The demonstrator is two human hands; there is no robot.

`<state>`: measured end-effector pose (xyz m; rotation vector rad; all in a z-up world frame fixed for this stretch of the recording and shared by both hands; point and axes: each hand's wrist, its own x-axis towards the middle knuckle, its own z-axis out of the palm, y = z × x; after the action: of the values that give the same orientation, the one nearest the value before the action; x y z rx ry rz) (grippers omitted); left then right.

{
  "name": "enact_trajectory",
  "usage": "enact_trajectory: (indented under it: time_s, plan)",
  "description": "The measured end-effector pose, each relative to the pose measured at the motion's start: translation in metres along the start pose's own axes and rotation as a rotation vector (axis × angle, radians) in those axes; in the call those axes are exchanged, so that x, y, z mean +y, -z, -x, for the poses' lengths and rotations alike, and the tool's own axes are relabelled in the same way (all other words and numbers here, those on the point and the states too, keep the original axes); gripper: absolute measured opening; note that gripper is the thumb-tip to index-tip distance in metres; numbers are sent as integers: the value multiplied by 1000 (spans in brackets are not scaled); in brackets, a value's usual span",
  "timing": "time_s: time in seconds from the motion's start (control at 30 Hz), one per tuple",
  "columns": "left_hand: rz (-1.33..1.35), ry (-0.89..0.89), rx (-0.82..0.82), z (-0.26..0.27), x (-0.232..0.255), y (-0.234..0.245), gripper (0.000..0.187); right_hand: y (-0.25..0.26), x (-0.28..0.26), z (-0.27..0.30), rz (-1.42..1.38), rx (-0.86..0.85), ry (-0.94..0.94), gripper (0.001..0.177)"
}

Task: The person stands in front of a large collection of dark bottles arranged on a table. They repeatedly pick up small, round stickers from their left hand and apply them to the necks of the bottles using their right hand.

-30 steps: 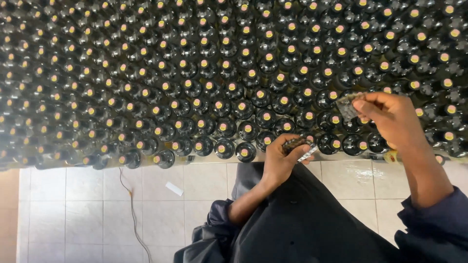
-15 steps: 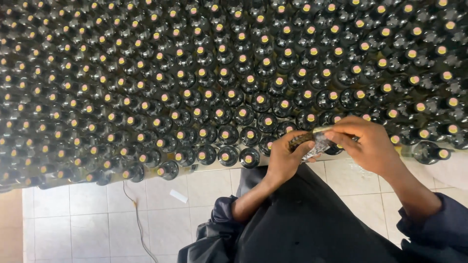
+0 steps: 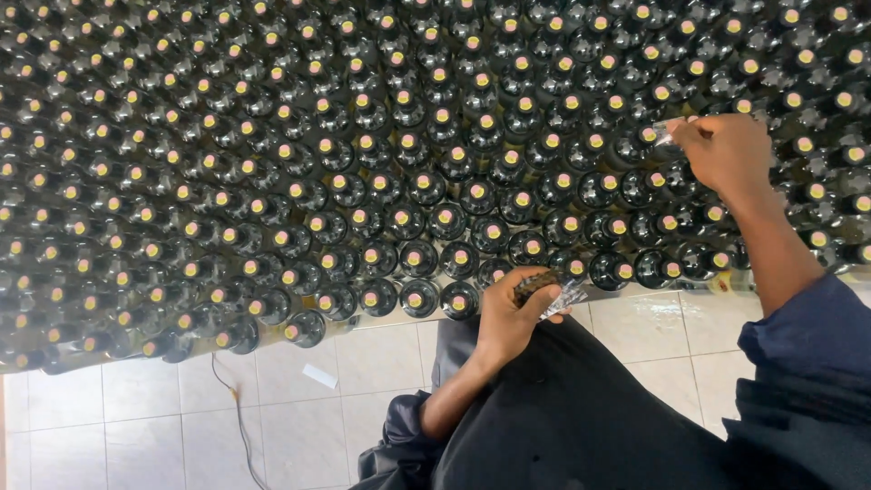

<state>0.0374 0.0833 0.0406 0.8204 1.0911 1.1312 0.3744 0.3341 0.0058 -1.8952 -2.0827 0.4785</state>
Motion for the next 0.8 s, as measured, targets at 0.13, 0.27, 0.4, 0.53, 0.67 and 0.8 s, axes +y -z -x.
enact_trajectory:
  time_s: [0.13, 0.27, 0.4, 0.53, 0.67, 0.8]
  plan:
    - [66, -29, 5, 3, -2, 6, 33, -1, -18, -6, -78, -63, -77, 72]
    - [37, -23, 8, 6, -4, 10, 34, -2, -32, -11, 84, -60, -55, 76]
    - [35, 3, 7, 7, -5, 10, 34, -19, -24, -26, 336, -123, -19, 55]
    - [77, -11, -19, 8, -6, 11, 35, -30, -27, -25, 302, -85, 54, 50]
    - [61, -6, -40, 8, -5, 13, 33, -34, -36, -24, 325, -132, 4, 66]
    - [70, 45, -51, 5, -2, 12, 36, -4, -67, -12, 291, -183, -41, 89]
